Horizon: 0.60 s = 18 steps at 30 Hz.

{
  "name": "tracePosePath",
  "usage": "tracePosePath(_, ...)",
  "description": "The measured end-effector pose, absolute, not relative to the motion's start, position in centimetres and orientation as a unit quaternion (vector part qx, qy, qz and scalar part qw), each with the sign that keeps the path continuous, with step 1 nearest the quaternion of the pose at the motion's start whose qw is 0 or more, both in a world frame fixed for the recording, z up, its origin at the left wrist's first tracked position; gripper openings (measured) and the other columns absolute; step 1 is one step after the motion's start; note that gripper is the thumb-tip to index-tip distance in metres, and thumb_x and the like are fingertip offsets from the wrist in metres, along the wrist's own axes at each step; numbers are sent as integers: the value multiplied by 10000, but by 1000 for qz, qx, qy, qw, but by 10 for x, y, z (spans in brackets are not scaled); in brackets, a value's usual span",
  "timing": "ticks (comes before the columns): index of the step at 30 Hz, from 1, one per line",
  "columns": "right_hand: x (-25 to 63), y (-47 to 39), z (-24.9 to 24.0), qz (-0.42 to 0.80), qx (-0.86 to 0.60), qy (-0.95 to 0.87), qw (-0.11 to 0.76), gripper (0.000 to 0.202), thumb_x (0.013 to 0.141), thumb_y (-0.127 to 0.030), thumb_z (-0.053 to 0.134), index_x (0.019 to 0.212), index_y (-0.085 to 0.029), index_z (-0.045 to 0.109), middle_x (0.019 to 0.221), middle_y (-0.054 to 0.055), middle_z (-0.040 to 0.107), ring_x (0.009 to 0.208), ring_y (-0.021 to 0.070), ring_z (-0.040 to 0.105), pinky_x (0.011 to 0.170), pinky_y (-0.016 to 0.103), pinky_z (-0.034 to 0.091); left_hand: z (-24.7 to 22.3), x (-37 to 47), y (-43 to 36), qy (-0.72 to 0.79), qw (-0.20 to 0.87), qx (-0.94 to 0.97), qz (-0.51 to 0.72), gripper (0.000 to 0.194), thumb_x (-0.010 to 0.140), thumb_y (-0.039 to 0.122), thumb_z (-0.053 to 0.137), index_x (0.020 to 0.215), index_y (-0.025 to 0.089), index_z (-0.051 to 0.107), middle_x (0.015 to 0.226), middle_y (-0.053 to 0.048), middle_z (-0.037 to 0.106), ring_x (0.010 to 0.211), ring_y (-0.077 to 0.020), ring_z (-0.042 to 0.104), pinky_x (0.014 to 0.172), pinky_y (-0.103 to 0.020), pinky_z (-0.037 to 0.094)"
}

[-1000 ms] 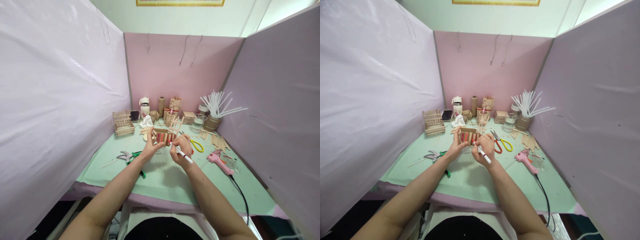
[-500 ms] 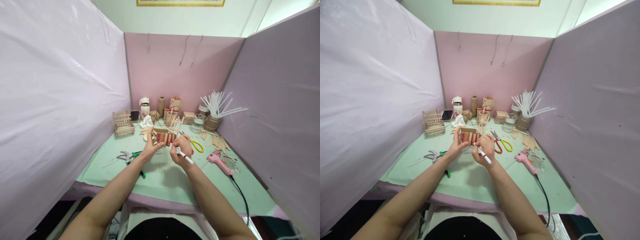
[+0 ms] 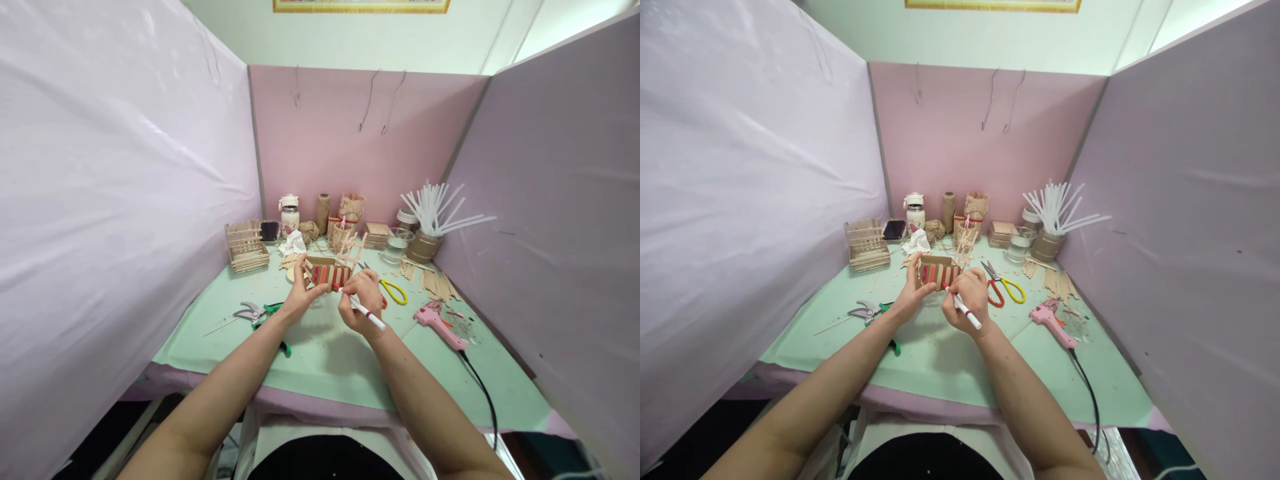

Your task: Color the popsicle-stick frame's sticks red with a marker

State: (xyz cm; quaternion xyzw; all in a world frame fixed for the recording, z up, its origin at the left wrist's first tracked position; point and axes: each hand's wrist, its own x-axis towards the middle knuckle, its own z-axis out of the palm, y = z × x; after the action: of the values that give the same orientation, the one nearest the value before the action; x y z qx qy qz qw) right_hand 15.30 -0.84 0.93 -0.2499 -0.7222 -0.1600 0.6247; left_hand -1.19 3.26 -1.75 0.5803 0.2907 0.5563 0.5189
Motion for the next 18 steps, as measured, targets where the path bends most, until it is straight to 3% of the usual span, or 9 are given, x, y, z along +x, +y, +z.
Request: tracePosePath(18, 153, -9, 8, -160, -255, -722, 623, 194, 760, -76, 557, 832, -242, 487, 702, -37, 576, 606, 147, 537, 770, 396, 429, -18, -12, 34, 289, 520, 582, 555, 1127, 690, 536, 852, 1559, 310, 172, 1613, -146, 270, 1441, -346, 420, 1184, -490, 364)
